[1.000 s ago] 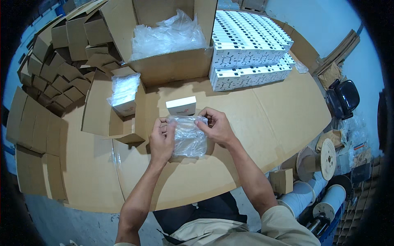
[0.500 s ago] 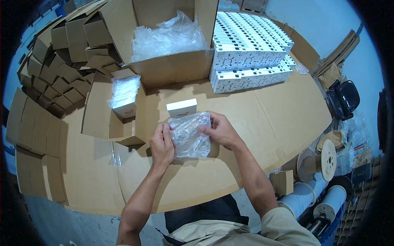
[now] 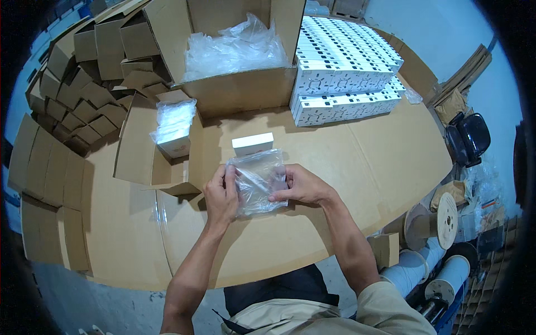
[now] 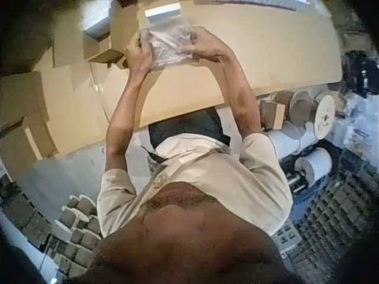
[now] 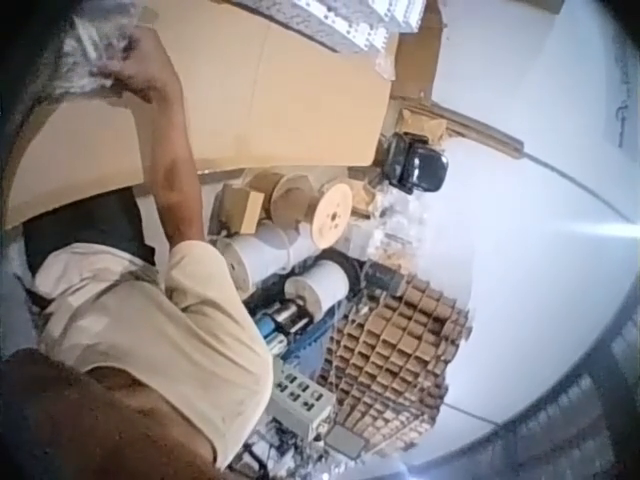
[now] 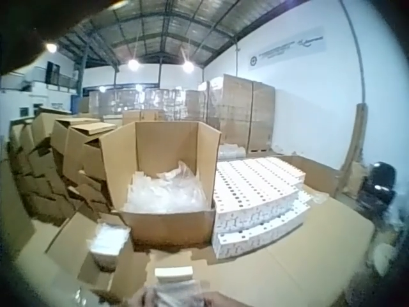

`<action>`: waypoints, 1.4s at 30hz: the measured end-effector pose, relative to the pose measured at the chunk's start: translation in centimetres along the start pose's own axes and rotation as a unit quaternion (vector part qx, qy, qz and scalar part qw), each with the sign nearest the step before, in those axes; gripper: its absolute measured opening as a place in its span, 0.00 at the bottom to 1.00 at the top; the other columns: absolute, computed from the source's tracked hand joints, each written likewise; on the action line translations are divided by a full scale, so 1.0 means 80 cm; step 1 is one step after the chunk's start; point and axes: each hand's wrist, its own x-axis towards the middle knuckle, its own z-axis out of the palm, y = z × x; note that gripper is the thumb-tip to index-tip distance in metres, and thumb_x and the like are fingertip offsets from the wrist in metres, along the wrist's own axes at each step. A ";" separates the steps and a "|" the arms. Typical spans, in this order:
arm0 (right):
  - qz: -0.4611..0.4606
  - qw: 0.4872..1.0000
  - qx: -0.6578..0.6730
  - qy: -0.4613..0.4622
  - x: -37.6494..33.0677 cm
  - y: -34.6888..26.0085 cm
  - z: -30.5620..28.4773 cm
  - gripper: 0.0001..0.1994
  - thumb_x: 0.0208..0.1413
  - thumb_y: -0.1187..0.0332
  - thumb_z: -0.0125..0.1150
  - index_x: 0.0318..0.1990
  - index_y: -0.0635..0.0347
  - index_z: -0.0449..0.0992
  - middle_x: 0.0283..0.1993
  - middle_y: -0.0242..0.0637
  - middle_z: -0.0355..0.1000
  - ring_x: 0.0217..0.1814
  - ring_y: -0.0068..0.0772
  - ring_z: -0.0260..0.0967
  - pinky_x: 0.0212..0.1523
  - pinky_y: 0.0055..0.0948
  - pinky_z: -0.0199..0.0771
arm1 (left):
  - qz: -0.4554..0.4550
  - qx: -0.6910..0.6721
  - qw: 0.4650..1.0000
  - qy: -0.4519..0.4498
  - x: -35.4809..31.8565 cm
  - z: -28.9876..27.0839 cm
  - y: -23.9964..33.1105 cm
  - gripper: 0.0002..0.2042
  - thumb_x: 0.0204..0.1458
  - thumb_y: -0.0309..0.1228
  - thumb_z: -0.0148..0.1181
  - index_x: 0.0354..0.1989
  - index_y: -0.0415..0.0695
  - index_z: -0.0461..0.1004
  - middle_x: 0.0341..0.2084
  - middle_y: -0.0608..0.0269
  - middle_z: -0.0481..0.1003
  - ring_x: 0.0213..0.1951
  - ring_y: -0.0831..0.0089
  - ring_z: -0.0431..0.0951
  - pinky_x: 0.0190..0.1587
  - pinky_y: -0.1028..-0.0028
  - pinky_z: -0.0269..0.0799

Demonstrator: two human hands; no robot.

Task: Picking up electronic devices and placing them into individual plastic bags and then into small cardboard boxes.

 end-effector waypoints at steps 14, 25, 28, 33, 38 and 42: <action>0.023 0.998 -0.021 -0.049 -0.009 -0.011 -0.010 0.15 0.48 0.71 0.77 0.39 0.61 0.75 0.28 0.29 0.72 0.24 0.20 0.69 0.21 0.22 0.71 | -0.003 -0.109 0.994 -0.004 -0.009 0.015 -0.010 0.16 0.70 0.38 0.47 0.35 0.37 0.72 0.19 0.69 0.67 0.25 0.82 0.67 0.29 0.75 0.65; 0.005 0.995 -0.036 -0.096 -0.017 0.001 -0.039 0.16 0.49 0.77 0.71 0.44 0.63 0.72 0.31 0.31 0.73 0.28 0.18 0.69 0.26 0.18 0.70 | 0.045 -0.052 0.996 0.061 -0.006 0.008 -0.007 0.16 0.71 0.37 0.46 0.36 0.38 0.73 0.18 0.73 0.65 0.22 0.82 0.62 0.26 0.76 0.60; -0.192 0.972 -0.111 0.076 -0.016 0.008 -0.036 0.21 0.46 0.79 0.69 0.49 0.59 0.72 0.39 0.32 0.72 0.35 0.20 0.69 0.33 0.21 0.70 | -0.003 -0.092 0.995 0.026 -0.003 0.005 -0.010 0.16 0.72 0.37 0.44 0.38 0.38 0.73 0.22 0.72 0.68 0.25 0.82 0.64 0.29 0.77 0.63; -0.377 0.821 -0.352 0.245 -0.015 0.000 0.001 0.30 0.39 0.79 0.72 0.55 0.42 0.80 0.54 0.36 0.66 0.47 0.33 0.67 0.46 0.28 0.73 | -0.045 -0.194 0.980 0.003 0.000 0.012 -0.032 0.15 0.72 0.35 0.43 0.40 0.39 0.73 0.31 0.68 0.73 0.34 0.83 0.68 0.39 0.77 0.67; -0.456 0.754 -0.402 0.250 -0.005 0.002 0.007 0.18 0.38 0.77 0.72 0.38 0.43 0.87 0.57 0.37 0.72 0.57 0.45 0.68 0.50 0.38 0.76 | -0.086 -0.195 0.976 -0.051 -0.002 0.009 -0.018 0.13 0.71 0.36 0.44 0.45 0.39 0.71 0.29 0.67 0.72 0.31 0.84 0.67 0.35 0.77 0.66; -0.434 0.760 -0.404 0.264 -0.002 0.009 -0.016 0.14 0.40 0.78 0.70 0.36 0.50 0.86 0.44 0.36 0.78 0.49 0.44 0.72 0.48 0.37 0.75 | -0.079 -0.162 0.982 -0.064 -0.002 -0.006 -0.014 0.13 0.69 0.38 0.47 0.49 0.41 0.69 0.27 0.69 0.69 0.28 0.85 0.63 0.29 0.79 0.59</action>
